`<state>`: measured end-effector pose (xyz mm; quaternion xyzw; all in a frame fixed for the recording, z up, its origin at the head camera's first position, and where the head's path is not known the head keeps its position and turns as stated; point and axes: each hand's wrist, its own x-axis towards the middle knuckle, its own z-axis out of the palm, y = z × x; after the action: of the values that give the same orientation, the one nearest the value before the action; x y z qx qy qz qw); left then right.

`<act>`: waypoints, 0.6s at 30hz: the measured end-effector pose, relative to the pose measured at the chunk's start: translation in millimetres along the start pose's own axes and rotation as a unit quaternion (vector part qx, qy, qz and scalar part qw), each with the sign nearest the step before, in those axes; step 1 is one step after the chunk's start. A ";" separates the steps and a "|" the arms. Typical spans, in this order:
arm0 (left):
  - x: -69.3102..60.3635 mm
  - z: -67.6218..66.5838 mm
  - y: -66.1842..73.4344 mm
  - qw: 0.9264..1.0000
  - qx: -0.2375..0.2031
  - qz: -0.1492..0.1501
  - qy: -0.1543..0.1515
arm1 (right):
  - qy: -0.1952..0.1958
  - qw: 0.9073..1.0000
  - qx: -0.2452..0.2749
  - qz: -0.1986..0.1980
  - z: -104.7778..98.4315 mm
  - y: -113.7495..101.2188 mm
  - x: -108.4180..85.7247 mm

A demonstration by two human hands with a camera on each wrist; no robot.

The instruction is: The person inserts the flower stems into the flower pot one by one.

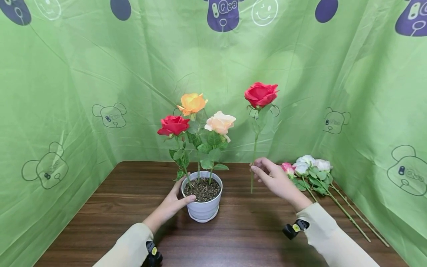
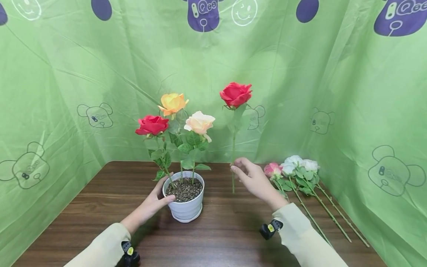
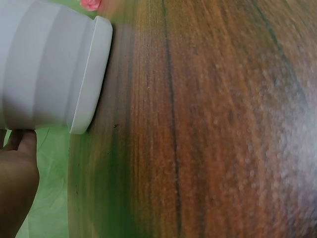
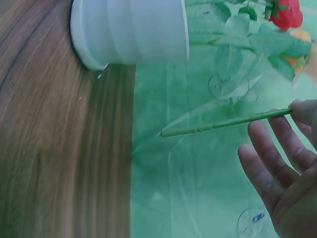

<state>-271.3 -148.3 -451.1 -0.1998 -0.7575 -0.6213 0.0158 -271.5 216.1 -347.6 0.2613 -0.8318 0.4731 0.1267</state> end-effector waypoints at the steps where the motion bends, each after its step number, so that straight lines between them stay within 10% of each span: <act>1: 0.0 0.0 -0.1 1.000 0.001 0.001 0.000 | 0.001 1.000 -0.002 -0.003 1.2 -3.4 1.2; 18: -0.5 -0.7 -2.4 1.000 -0.006 0.018 -0.001 | -0.027 0.994 0.047 -0.092 33.0 -51.0 26.5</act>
<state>-271.8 -149.5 -453.3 -0.2145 -0.7501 -0.6251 0.0251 -264.0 158.4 -315.9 0.3549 -0.7842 0.4911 0.1341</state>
